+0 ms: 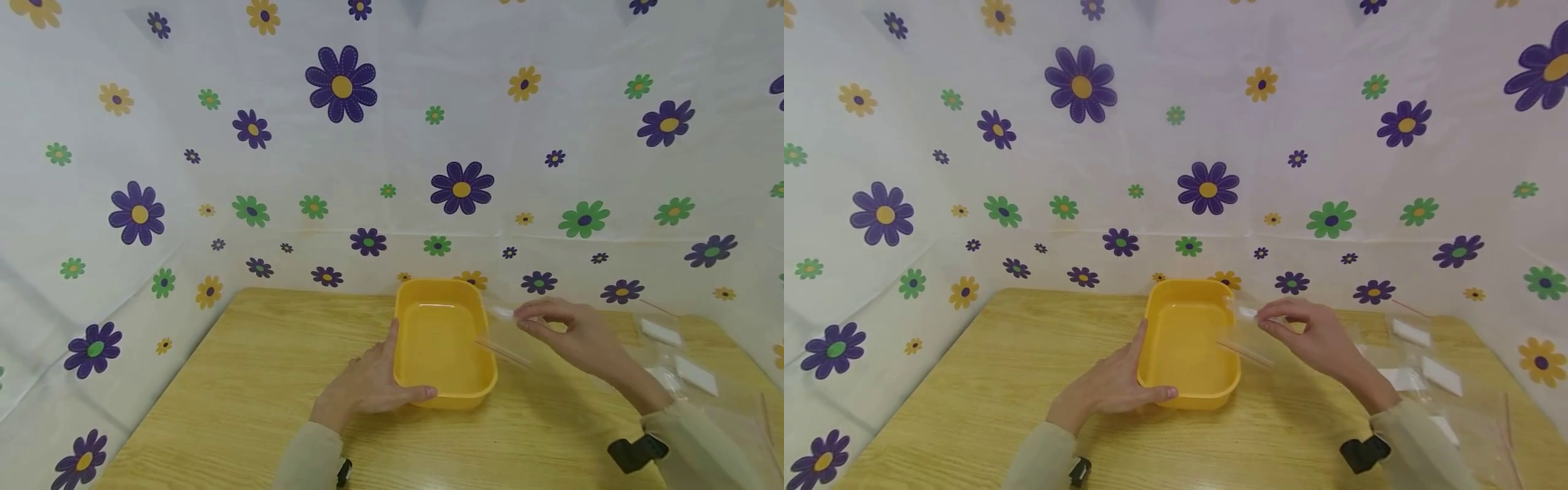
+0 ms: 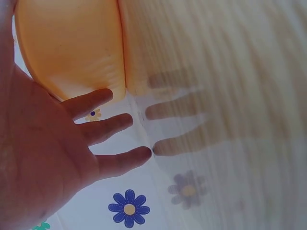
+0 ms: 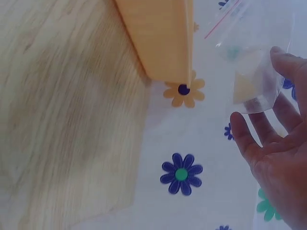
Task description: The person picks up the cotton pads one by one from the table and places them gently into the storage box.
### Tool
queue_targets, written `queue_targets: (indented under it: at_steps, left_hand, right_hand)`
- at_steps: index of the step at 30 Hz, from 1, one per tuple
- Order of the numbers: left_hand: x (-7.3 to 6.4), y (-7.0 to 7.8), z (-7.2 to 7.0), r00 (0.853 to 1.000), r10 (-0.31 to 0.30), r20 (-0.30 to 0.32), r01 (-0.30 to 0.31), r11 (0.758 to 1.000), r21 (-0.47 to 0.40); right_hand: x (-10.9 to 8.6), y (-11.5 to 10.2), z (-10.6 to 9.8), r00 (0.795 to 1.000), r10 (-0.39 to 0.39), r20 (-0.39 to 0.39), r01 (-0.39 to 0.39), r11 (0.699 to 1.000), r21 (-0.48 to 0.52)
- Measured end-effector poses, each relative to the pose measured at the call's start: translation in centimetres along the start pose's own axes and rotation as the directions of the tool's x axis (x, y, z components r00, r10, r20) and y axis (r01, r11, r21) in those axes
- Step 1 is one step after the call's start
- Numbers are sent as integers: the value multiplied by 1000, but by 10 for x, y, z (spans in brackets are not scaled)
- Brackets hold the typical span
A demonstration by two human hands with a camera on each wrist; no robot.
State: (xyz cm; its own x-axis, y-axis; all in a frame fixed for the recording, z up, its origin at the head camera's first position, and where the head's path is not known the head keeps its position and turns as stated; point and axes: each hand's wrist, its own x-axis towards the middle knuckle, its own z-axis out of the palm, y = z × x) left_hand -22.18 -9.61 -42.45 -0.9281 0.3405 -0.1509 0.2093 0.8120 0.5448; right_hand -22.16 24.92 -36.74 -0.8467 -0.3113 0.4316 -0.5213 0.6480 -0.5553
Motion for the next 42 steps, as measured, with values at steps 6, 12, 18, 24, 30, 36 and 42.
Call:
queue_targets:
  at_steps: [6,12,18,24,30,36,42]
  left_hand:
    - [1,1,-1,1000,17,-2,-17,1000,-14]
    - [2,2,-1,1000,14,6,-14,1000,-16]
    - [2,2,-1,1000,17,4,-17,1000,-3]
    - [2,2,-2,1000,19,8,-19,1000,0]
    - [2,3,0,1000,18,16,-18,1000,-11]
    - [4,2,0,1000,20,11,-20,1000,-4]
    - [3,2,0,1000,27,9,-27,1000,-1]
  right_hand:
    - [17,-11,11,997,46,69,-49,997,53]
    - [30,-13,26,995,19,101,-30,994,109]
    - [40,-11,43,993,11,116,-25,992,124]
    - [48,-14,58,990,9,138,-26,992,124]
    - [51,-15,70,986,10,169,-29,993,110]
    - [51,-14,80,983,-35,181,17,995,97]
    - [51,-16,86,978,-65,197,53,996,67]
